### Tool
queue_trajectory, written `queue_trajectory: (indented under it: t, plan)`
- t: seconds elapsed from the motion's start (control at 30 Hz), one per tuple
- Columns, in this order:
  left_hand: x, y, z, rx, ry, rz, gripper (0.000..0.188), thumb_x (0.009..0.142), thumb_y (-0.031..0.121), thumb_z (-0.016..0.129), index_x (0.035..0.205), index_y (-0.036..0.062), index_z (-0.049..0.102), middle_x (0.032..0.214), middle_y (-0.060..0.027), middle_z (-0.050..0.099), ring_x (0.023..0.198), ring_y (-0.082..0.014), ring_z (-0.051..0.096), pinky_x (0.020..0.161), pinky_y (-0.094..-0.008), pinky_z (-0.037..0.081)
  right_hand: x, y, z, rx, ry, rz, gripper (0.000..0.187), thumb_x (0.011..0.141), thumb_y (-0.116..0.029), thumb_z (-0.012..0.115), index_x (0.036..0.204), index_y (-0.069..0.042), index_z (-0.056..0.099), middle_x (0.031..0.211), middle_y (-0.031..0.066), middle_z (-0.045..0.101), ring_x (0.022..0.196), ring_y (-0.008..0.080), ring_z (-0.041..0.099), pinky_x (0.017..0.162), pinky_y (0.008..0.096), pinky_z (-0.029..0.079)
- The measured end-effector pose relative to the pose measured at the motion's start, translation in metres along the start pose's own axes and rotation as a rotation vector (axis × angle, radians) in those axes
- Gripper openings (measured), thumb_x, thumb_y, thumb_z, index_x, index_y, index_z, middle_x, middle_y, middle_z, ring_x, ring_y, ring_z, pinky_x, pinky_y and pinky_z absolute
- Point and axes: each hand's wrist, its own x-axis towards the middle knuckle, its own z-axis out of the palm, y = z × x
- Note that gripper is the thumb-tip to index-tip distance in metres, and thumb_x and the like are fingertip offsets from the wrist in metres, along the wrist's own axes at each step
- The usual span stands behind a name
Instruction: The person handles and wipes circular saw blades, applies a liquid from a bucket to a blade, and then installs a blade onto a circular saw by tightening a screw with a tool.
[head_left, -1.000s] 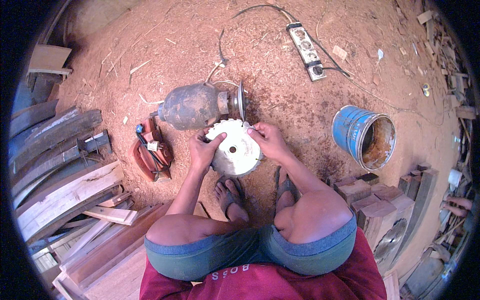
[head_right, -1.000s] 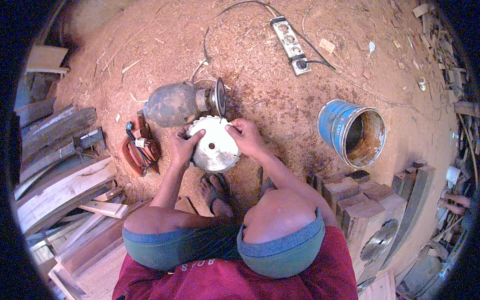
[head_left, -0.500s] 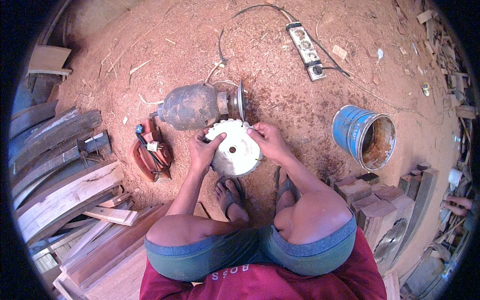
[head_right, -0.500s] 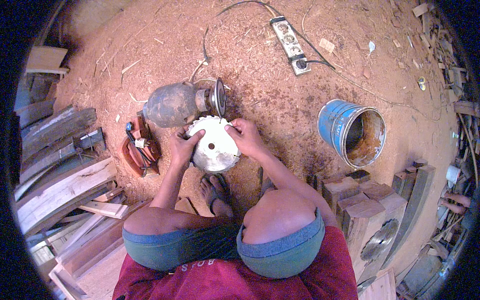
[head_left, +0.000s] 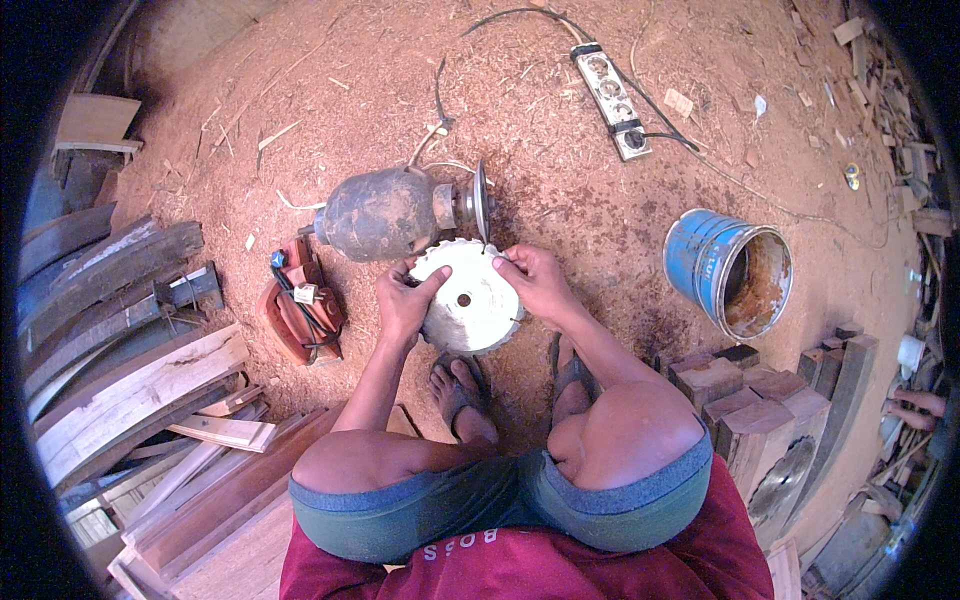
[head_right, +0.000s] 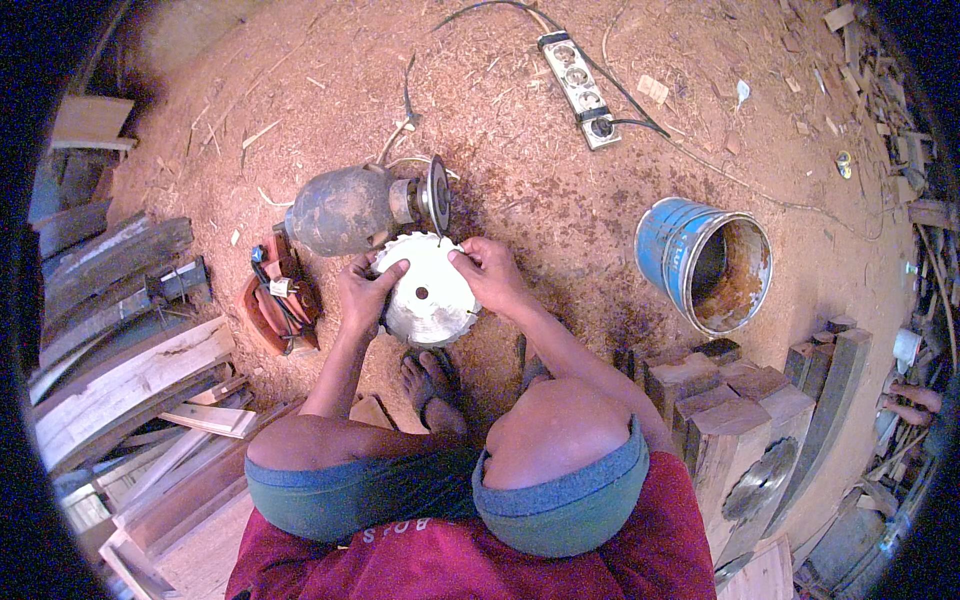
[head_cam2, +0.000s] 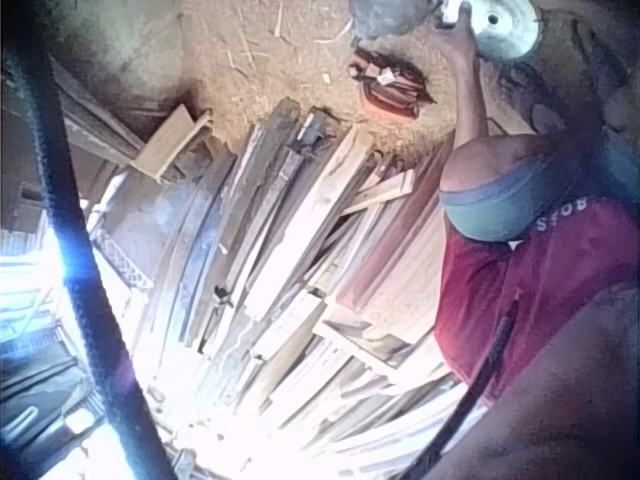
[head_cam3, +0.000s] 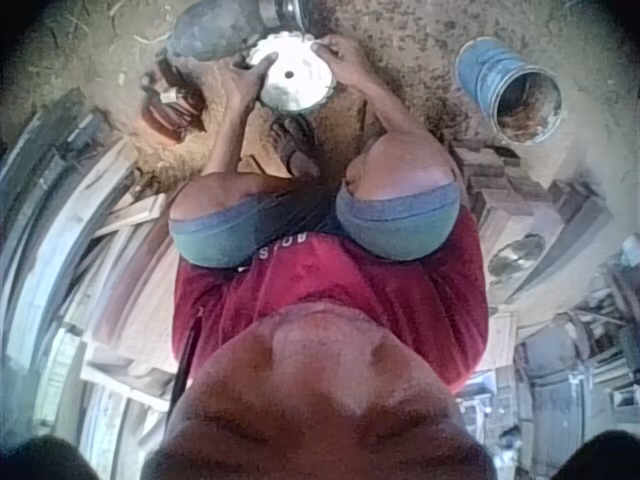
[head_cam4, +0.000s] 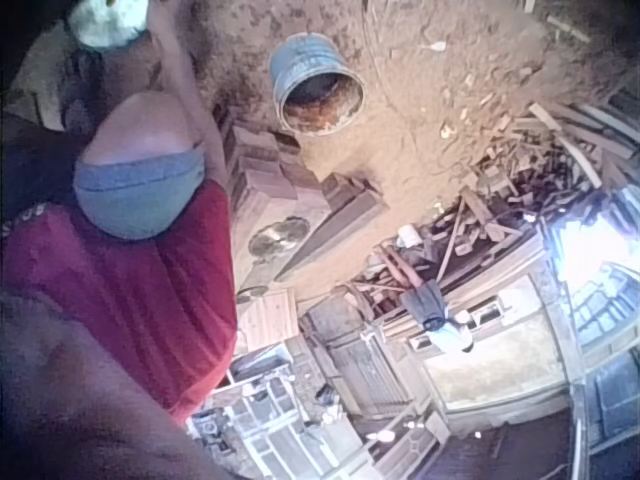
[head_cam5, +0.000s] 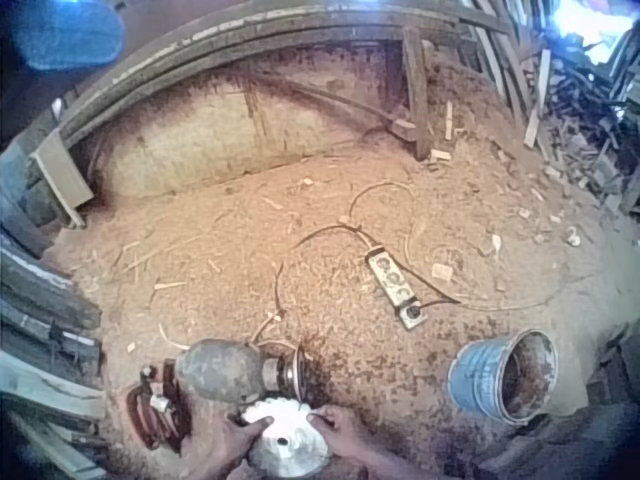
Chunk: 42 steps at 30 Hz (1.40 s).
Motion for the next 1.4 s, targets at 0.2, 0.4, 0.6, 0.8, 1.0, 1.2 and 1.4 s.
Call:
queue_trajectory:
  t: [0.2,0.4,0.6,0.8,1.0,1.2,1.4]
  plan:
    - [-0.002,0.004,-0.002,-0.011,0.002,-0.013,0.036,0.078,0.013,0.081,0.104,-0.0074,0.066,0.086,-0.012,0.071,0.07,-0.013,0.066,0.062,-0.0259,0.053,-0.001,-0.007,0.001,0.023,-0.034,-0.002,0.023,0.092,-0.021,0.065,0.094,0.002,0.066,0.084,0.0099,0.07,0.079,0.0144,0.064,0.073,0.0319,0.051]
    - [-0.009,0.014,-0.004,0.128,-0.083,0.059,0.034,0.078,0.013,0.081,0.102,-0.0057,0.067,0.09,-0.0096,0.071,0.077,-0.0109,0.065,0.07,-0.0257,0.052,-0.009,-0.017,-0.012,0.041,-0.121,-0.044,0.02,0.091,-0.017,0.067,0.097,0.001,0.066,0.09,0.0072,0.07,0.083,0.014,0.064,0.078,0.0318,0.051]
    - [-0.005,0.007,-0.012,-0.066,-0.106,-0.055,0.027,0.082,0.015,0.078,0.1,-0.003,0.068,0.088,-0.0069,0.07,0.075,-0.0086,0.062,0.069,-0.0249,0.05,-0.007,-0.013,-0.012,0.041,-0.102,-0.036,0.018,0.093,-0.015,0.065,0.098,0.002,0.065,0.089,0.005,0.069,0.082,0.0105,0.062,0.076,0.0287,0.05]
    - [-0.006,0.0,-0.006,-0.032,-0.033,-0.035,0.025,0.084,0.016,0.077,0.1,-0.0013,0.069,0.082,-0.0041,0.069,0.068,-0.0075,0.059,0.063,-0.024,0.048,-0.004,-0.013,-0.006,0.06,-0.082,-0.023,0.019,0.094,-0.016,0.065,0.098,0.003,0.066,0.086,0.0057,0.07,0.078,0.0104,0.062,0.073,0.0279,0.05]
    - [-0.001,-0.006,-0.005,0.018,-0.009,-0.04,0.031,0.084,0.021,0.077,0.102,-0.003,0.068,0.081,-0.0058,0.069,0.066,-0.0082,0.06,0.06,-0.0245,0.048,-0.003,-0.015,-0.006,0.062,-0.058,0.016,0.021,0.093,-0.017,0.066,0.095,0.004,0.067,0.084,0.0081,0.07,0.075,0.0122,0.063,0.069,0.0291,0.051]
    - [0.004,-0.012,-0.006,0.008,0.0,-0.029,0.033,0.084,0.02,0.078,0.103,-0.005,0.068,0.082,-0.0085,0.07,0.067,-0.01,0.062,0.061,-0.0258,0.05,0.002,-0.01,-0.003,0.086,-0.049,0.028,0.021,0.093,-0.016,0.065,0.095,0.004,0.066,0.083,0.0087,0.07,0.073,0.0119,0.063,0.064,0.0287,0.051]
    - [0.005,-0.014,-0.004,0.035,0.003,-0.029,0.033,0.083,0.02,0.078,0.102,-0.0056,0.068,0.081,-0.0091,0.07,0.066,-0.0107,0.062,0.06,-0.026,0.05,0.003,-0.005,0.0,0.091,-0.032,0.045,0.02,0.093,-0.016,0.065,0.095,0.004,0.066,0.082,0.0087,0.07,0.072,0.012,0.063,0.063,0.029,0.051]
